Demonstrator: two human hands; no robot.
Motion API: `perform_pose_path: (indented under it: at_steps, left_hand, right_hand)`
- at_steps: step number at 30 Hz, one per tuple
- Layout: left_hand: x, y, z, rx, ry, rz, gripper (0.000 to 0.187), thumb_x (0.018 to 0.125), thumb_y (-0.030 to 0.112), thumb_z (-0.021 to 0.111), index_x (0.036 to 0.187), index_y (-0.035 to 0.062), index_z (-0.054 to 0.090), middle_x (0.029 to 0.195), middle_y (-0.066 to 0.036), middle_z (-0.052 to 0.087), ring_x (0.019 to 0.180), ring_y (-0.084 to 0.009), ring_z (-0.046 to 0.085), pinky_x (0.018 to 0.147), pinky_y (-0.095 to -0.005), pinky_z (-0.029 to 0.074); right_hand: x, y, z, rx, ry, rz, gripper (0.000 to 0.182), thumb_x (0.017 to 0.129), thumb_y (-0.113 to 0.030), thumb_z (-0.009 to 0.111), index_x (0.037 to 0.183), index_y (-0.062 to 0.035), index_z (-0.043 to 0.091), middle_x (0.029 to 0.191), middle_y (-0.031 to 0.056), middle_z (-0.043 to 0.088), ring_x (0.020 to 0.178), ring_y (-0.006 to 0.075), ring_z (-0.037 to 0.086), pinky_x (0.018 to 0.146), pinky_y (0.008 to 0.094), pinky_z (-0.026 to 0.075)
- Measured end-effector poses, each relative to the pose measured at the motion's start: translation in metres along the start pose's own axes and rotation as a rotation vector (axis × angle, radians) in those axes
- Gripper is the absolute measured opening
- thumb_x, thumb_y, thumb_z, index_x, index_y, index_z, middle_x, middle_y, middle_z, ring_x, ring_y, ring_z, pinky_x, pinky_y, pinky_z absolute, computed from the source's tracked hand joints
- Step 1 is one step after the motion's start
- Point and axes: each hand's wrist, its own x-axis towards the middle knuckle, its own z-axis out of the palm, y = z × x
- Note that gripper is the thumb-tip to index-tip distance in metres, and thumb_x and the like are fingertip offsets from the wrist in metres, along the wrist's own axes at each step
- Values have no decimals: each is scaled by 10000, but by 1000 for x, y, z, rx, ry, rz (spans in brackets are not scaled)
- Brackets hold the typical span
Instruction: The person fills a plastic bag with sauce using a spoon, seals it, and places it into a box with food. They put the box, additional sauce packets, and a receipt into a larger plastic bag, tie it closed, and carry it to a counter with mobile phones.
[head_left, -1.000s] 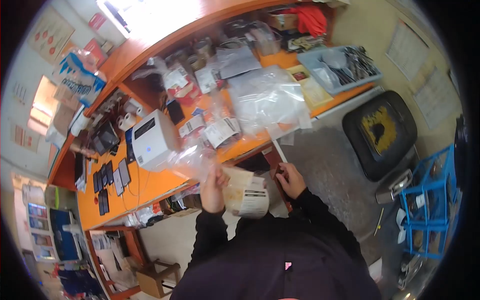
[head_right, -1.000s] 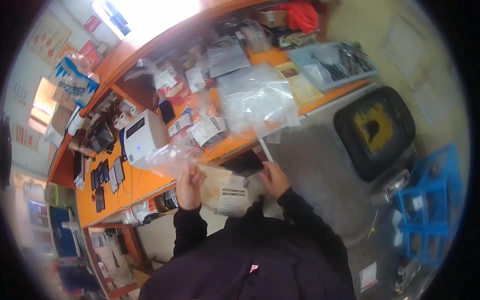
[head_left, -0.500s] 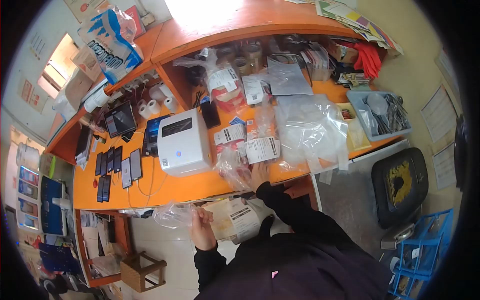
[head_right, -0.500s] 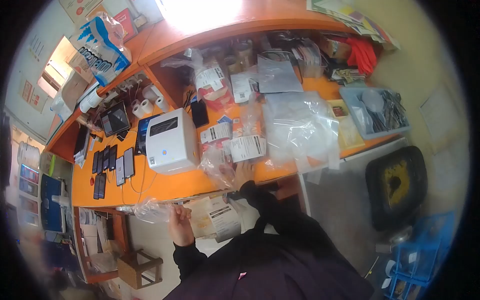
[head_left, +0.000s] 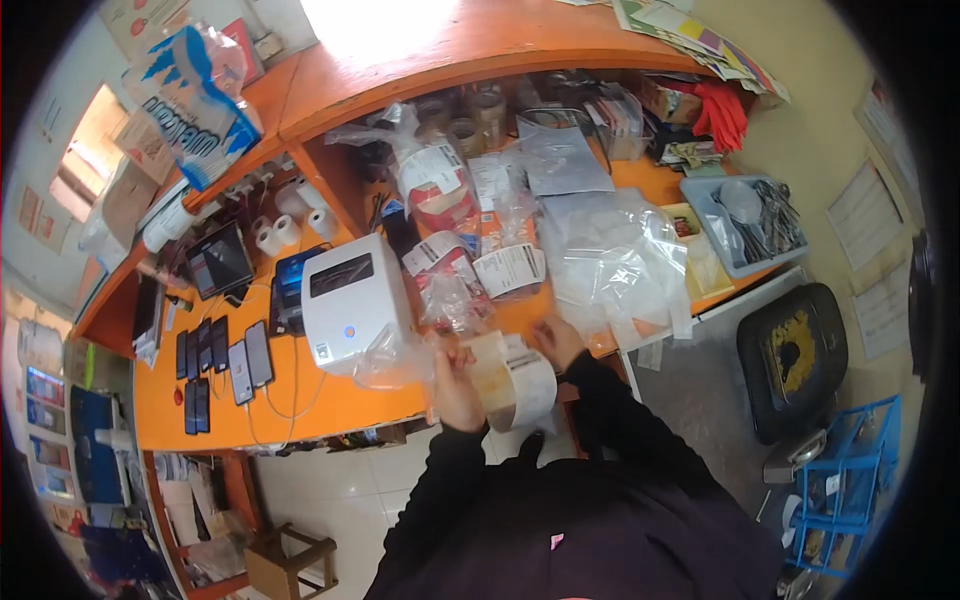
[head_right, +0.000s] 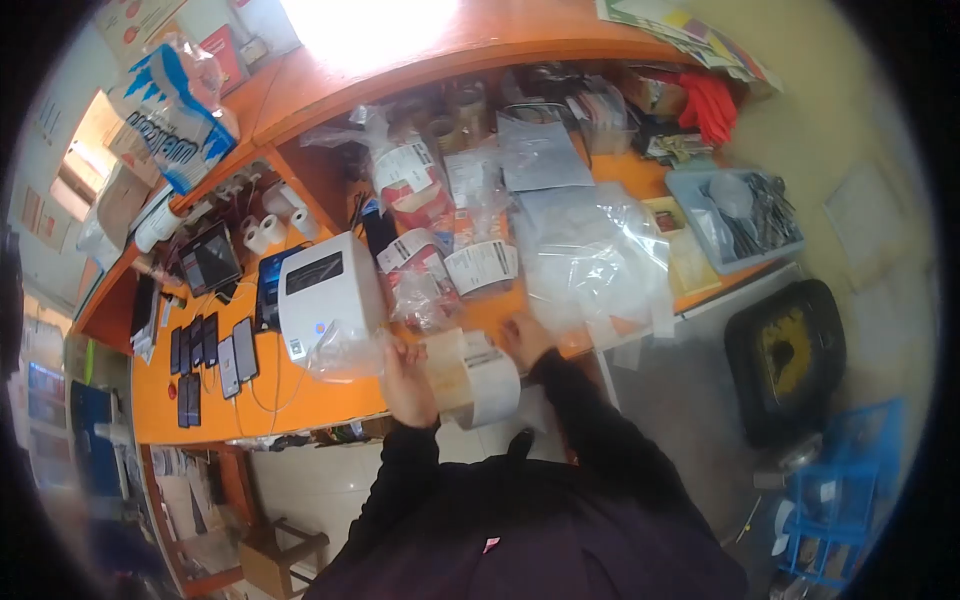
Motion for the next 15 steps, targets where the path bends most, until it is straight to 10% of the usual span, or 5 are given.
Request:
perform_pose_path:
  at_steps: [3,6,7,15]
  left_hand:
    - [32,-50,-7,19,-168,146,177,952,226,395,933,62,460,842,-26,436,805,-146,418,764,-325,363]
    - [71,-116,-46,951,-21,628,299,938,174,397,1158,-22,452,1090,-116,506,1063,-212,446,950,-345,332]
    - [83,-102,-43,299,-255,57,530,894,111,456,1350,-66,250,1353,-199,347,1279,-253,297,1063,-319,214]
    - [-39,-59,-65,1001,-211,506,817,802,164,625,1385,-59,98,1430,-251,143,1319,-347,204,1072,-396,180]
  right_hand:
    - [-53,-9,-34,98,143,14,165,817,-98,556,955,-8,546,866,178,603,809,339,583,684,375,471]
    - [-99,-1,-54,-83,270,11,150,796,-31,572,940,0,540,840,149,574,754,289,595,656,320,472]
    - [-113,-3,-60,-89,271,18,133,796,-26,575,922,0,540,829,145,566,747,291,591,647,322,467]
    - [-189,8,-39,-49,45,8,146,757,-38,616,889,-32,554,852,161,566,793,329,572,640,370,458]
